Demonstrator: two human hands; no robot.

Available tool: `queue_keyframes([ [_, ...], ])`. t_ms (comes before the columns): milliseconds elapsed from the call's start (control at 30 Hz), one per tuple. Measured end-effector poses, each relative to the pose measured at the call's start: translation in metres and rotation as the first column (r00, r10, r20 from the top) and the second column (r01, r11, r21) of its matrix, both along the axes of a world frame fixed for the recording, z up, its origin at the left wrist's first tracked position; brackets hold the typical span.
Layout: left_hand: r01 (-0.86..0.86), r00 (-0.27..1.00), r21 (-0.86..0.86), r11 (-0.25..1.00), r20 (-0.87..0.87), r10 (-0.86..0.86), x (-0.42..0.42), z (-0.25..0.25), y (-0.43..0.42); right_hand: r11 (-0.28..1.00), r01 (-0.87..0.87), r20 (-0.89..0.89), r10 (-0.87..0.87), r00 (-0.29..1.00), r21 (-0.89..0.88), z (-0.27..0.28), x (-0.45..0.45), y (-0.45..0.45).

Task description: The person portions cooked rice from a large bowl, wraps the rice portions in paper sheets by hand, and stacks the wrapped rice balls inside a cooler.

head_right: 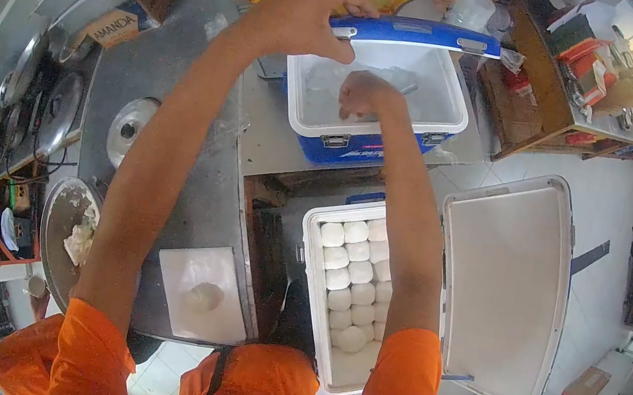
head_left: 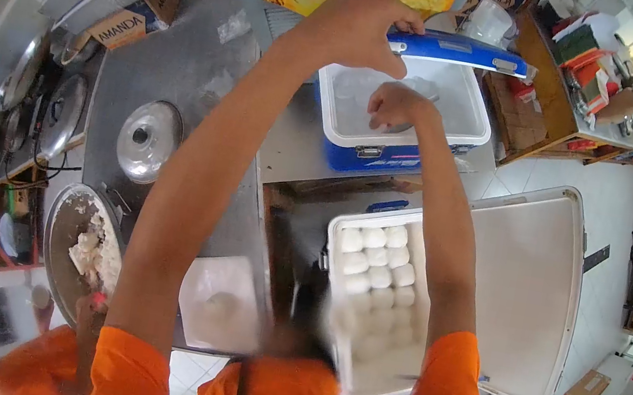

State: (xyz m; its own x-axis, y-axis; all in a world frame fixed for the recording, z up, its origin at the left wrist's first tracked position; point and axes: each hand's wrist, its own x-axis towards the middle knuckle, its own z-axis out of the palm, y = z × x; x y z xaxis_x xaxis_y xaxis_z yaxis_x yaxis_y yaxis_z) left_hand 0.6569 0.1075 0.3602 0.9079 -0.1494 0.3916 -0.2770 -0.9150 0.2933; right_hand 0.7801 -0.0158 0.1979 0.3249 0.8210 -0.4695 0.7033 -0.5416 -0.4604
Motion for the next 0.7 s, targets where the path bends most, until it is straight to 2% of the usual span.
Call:
queue_keyframes([
  [33,0.029,1.0,-0.005,1.0,0.012,-0.029,0.001,-0.001,0.002,1.0,-0.001,0.002,0.001,1.0,0.0,0.006,0.001,-0.007],
  [100,0.058,0.997,-0.011,0.998,0.057,-0.057,0.007,-0.007,0.006,0.9,0.152,0.052,-0.189,0.981,0.408,0.018,-0.002,-0.024],
  [167,0.059,0.995,-0.02,0.998,0.086,-0.057,0.005,-0.012,0.005,0.801,0.382,-0.221,-0.313,0.924,0.461,0.049,-0.023,-0.048],
  [200,0.053,0.995,0.01,0.999,0.085,-0.054,0.003,-0.013,0.003,0.713,0.417,-0.333,-0.266,0.905,0.563,0.063,-0.047,-0.065],
  [233,0.042,0.996,0.039,0.998,0.082,-0.046,0.0,-0.016,0.002,0.762,0.381,-0.38,-0.191,0.905,0.524,0.082,-0.072,-0.082],
  [300,0.064,0.995,0.009,0.998,0.071,-0.064,-0.012,-0.033,-0.006,0.721,0.495,-0.602,-0.136,0.787,0.485,0.065,-0.148,-0.095],
  [333,0.01,1.0,0.062,0.998,0.013,-0.011,-0.023,-0.04,-0.015,0.78,0.267,-0.402,-0.022,0.916,0.566,0.048,-0.182,-0.085],
  [367,-0.03,0.999,0.117,0.993,-0.04,0.035,-0.035,-0.046,-0.028,0.808,0.383,-0.587,-0.058,0.808,0.448,0.021,-0.223,-0.072],
  [400,-0.042,0.994,0.114,0.993,-0.1,0.053,-0.045,-0.056,-0.039,0.868,0.29,-0.596,0.009,0.803,0.403,-0.009,-0.253,-0.051],
  [467,-0.06,0.984,0.111,0.992,-0.158,0.078,-0.056,-0.086,-0.052,0.89,0.231,-0.577,0.043,0.816,0.393,-0.071,-0.3,-0.005],
  [567,-0.178,0.981,-0.131,0.975,0.057,0.187,-0.079,-0.127,-0.063,0.885,0.269,-0.449,-0.078,0.89,0.381,-0.169,-0.336,0.066],
  [600,-0.197,0.963,-0.295,0.935,0.121,0.242,-0.102,-0.127,-0.071,0.88,0.3,-0.408,-0.137,0.903,0.369,-0.197,-0.34,0.084],
  [667,-0.166,0.904,-0.554,0.816,0.244,0.35,-0.161,-0.137,-0.1,0.832,0.416,-0.474,-0.216,0.853,0.369,-0.254,-0.343,0.11],
  [700,-0.085,0.948,-0.622,0.779,0.189,0.254,-0.209,-0.121,-0.106,0.793,0.483,-0.537,-0.242,0.808,0.371,-0.276,-0.344,0.113],
])
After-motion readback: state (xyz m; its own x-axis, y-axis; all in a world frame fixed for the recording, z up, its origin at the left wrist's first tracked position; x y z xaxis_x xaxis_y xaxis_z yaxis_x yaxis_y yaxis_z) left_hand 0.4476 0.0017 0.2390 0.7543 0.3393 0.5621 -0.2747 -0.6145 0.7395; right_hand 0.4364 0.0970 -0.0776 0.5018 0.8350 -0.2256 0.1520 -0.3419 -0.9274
